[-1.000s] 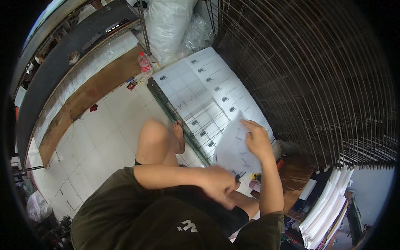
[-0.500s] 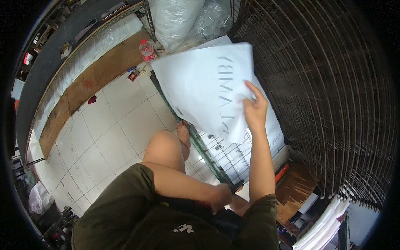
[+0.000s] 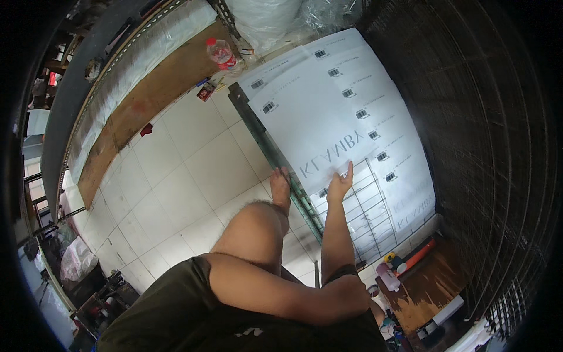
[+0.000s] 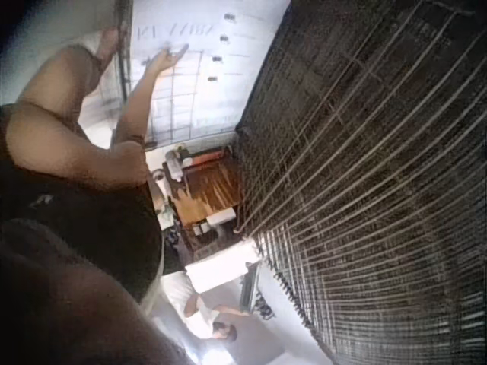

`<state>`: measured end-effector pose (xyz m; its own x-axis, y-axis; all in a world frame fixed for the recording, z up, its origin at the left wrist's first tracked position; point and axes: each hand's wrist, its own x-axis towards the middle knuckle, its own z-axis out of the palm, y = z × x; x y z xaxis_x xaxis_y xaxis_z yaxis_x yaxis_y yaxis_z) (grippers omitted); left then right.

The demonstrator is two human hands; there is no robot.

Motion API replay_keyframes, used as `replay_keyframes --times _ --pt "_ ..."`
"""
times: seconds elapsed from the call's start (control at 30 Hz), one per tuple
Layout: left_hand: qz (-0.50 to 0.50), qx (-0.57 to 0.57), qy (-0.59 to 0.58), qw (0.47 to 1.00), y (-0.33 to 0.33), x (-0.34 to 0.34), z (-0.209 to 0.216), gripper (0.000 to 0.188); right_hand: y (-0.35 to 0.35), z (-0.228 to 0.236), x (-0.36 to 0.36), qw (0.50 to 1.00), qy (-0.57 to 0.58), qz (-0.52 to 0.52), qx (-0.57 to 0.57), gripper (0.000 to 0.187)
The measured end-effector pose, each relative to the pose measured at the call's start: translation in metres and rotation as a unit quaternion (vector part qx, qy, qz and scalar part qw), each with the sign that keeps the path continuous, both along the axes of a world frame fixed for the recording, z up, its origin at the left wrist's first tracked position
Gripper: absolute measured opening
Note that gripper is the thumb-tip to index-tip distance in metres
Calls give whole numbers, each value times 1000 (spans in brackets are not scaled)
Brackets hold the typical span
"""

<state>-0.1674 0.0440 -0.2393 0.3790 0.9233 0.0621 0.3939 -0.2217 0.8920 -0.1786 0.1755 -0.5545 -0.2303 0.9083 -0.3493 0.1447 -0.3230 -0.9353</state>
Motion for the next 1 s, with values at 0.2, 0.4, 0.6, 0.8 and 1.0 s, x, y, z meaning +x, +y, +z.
replay_keyframes --times 0.2,0.4,0.6,0.8,1.0 --pt "-28 -36 33 998 13 -22 15 8 0 -99 26 993 -81 14 87 77" --pt "-34 -118 18 992 16 -8 10 8 -8 -91 16 999 -23 -6 24 74" --pt "-54 -74 80 993 15 -12 10 7 0 -65 3 995 -95 27 12 75" --pt "-57 -71 97 991 15 -10 13 6 6 -78 4 991 -108 39 72 76" --pt "-54 -58 104 991 16 -11 13 5 9 -83 6 988 -127 62 66 76"
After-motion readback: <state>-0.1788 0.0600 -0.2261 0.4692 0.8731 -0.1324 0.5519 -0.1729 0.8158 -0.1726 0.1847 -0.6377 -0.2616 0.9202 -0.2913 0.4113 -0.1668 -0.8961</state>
